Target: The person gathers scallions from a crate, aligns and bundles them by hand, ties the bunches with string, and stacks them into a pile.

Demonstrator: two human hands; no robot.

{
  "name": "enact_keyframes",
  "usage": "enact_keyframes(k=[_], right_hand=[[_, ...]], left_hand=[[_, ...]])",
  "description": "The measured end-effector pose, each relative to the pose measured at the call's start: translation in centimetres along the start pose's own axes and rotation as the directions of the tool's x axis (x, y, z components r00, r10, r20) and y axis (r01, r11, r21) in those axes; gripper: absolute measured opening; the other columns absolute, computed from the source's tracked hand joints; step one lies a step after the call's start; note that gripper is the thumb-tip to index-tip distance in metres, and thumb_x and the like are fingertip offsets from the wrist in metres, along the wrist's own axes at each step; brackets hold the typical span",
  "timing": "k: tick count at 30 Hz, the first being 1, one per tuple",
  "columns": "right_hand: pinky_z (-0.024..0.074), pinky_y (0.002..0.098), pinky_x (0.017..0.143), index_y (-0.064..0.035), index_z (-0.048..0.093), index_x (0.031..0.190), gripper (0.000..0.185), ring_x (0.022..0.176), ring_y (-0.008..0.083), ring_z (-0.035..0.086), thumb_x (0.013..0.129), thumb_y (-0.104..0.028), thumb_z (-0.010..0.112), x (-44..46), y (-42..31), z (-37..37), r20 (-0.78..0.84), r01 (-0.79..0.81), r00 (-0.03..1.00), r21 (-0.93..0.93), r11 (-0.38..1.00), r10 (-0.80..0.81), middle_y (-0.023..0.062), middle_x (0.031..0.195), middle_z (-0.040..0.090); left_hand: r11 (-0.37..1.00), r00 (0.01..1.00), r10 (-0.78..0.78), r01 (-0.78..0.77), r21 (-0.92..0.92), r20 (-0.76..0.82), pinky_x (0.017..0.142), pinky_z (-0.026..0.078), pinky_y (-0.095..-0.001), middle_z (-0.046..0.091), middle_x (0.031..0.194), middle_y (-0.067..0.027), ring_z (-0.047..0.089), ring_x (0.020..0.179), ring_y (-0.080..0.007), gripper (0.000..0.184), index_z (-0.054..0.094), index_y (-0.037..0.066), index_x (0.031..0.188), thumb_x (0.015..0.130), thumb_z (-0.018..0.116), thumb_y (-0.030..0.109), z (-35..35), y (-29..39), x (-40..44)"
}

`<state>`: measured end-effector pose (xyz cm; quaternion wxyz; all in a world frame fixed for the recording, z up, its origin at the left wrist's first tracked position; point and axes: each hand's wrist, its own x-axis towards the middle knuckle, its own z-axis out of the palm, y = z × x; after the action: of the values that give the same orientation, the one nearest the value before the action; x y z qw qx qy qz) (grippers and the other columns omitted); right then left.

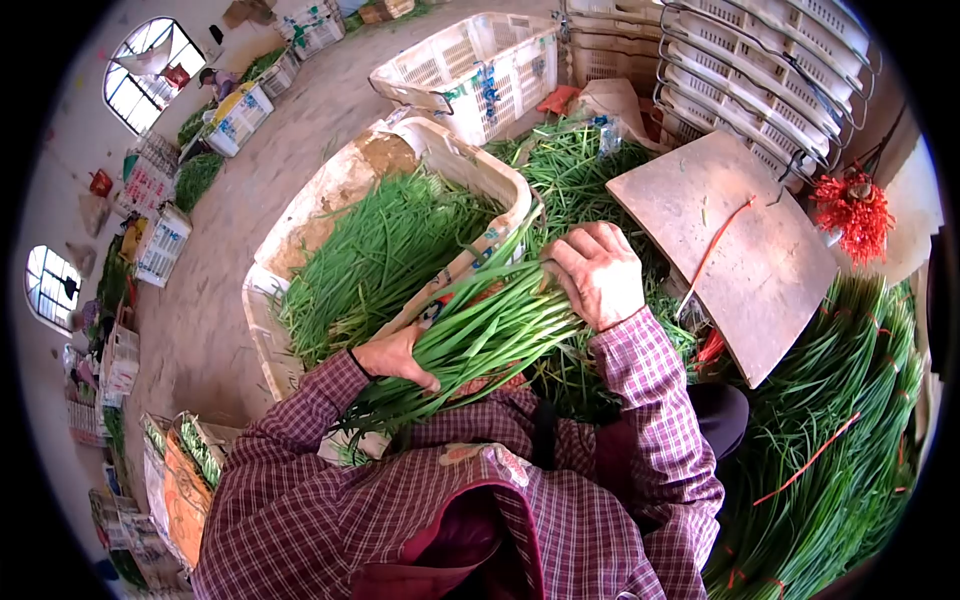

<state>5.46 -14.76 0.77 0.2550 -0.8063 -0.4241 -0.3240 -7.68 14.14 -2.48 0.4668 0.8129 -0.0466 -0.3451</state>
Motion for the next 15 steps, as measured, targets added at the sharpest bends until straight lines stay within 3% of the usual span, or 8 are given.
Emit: enact_keyframes(k=[1, 3, 6, 10, 12, 14, 15], right_hand=[[0.0486, 0.0367, 0.073, -0.0151, 0.059, 0.084, 0.011, 0.079, 0.0207, 0.058, 0.076, -0.02, 0.066, 0.0, 0.2, 0.1, -0.001, -0.063, 0.998, -0.046, 0.997, 0.063, 0.0015, 0.076, 0.058], [0.049, 0.0361, 0.063, -0.0143, 0.057, 0.08, 0.011, 0.068, 0.0196, 0.058, 0.081, -0.022, 0.064, -0.5, 1.7, 0.7, -0.046, -0.22, 0.975, -0.132, 0.966, 0.216, 0.0022, 0.07, 0.057], [0.0496, 0.0365, 0.064, -0.0136, 0.057, 0.085, 0.011, 0.065, 0.0201, 0.058, 0.085, -0.023, 0.063, -1.9, 6.2, -0.5, -0.079, -0.551, 0.832, -0.231, 0.802, 0.549, 0.003, 0.07, 0.059], [0.0492, 0.0437, 0.074, -0.0132, 0.064, 0.1, 0.025, 0.084, 0.025, 0.061, 0.085, -0.033, 0.063, -1.5, 7.0, -4.1, -0.075, -0.542, 0.826, -0.375, 0.752, 0.559, 0.0086, 0.088, 0.063], [0.0481, 0.0455, 0.082, -0.0142, 0.067, 0.102, 0.035, 0.094, 0.0282, 0.06, 0.083, -0.043, 0.062, -0.1, 5.2, -4.3, 0.198, -0.479, 0.837, -0.188, 0.857, 0.511, 0.0111, 0.097, 0.063], [0.0462, 0.0435, 0.09, -0.015, 0.067, 0.106, 0.04, 0.1, 0.0303, 0.06, 0.082, -0.046, 0.063, 0.8, 4.1, -2.6, 0.495, -0.506, 0.772, 0.099, 0.857, 0.399, 0.0137, 0.105, 0.064], [0.0452, 0.0425, 0.093, -0.0151, 0.067, 0.109, 0.04, 0.102, 0.0306, 0.06, 0.083, -0.045, 0.063, 1.4, 3.5, -2.2, 0.626, -0.525, 0.696, 0.111, 0.844, 0.351, 0.0147, 0.109, 0.063]], left_hand=[[1.0, 1.0, 0.001, -0.001, 0.001, -0.002, 0.097, 0.04, -0.0315, 0.055, 0.12, -0.0108, 0.052, 0.107, -0.02, 0.094, 0.03, -0.001, 0.136, 0.06, 0.084, 0.012, 0.0, 0.1, -0.1], [0.999, 0.999, 0.03, -0.031, -0.034, -0.045, 0.095, 0.041, -0.0334, 0.06, 0.112, -0.0118, 0.055, 0.102, -0.021, 0.081, 0.045, -0.004, 0.125, 0.061, 0.086, 0.023, 0.3, 0.2, -0.3], [0.998, 0.997, 0.042, -0.039, 0.045, -0.072, 0.096, 0.04, -0.031, 0.058, 0.115, -0.0114, 0.054, 0.104, -0.0181, 0.085, 0.039, -0.003, 0.128, 0.058, 0.084, 0.015, 0.4, -0.9, -0.2], [0.988, 0.978, 0.15, -0.144, 0.046, -0.145, 0.092, 0.043, -0.0306, 0.062, 0.106, -0.0111, 0.057, 0.097, -0.0174, 0.072, 0.049, -0.005, 0.117, 0.058, 0.084, 0.018, 0.7, -0.9, -0.3], [0.994, 0.993, 0.061, -0.052, 0.095, -0.097, 0.088, 0.045, -0.0303, 0.065, 0.1, -0.0107, 0.06, 0.09, -0.0178, 0.064, 0.054, -0.006, 0.11, 0.059, 0.083, 0.019, 0.5, -0.6, -0.4], [0.991, 0.998, 0.019, -0.011, 0.13, -0.06, 0.085, 0.047, -0.03, 0.067, 0.095, -0.0104, 0.061, 0.086, -0.0177, 0.057, 0.058, -0.006, 0.104, 0.059, 0.082, 0.02, 0.5, -1.1, -0.2], [0.989, 0.999, 0.006, 0.0, 0.149, -0.039, 0.083, 0.047, -0.0298, 0.067, 0.092, -0.0102, 0.062, 0.083, -0.0176, 0.054, 0.06, -0.007, 0.101, 0.059, 0.081, 0.021, 0.4, -1.6, 0.0]])
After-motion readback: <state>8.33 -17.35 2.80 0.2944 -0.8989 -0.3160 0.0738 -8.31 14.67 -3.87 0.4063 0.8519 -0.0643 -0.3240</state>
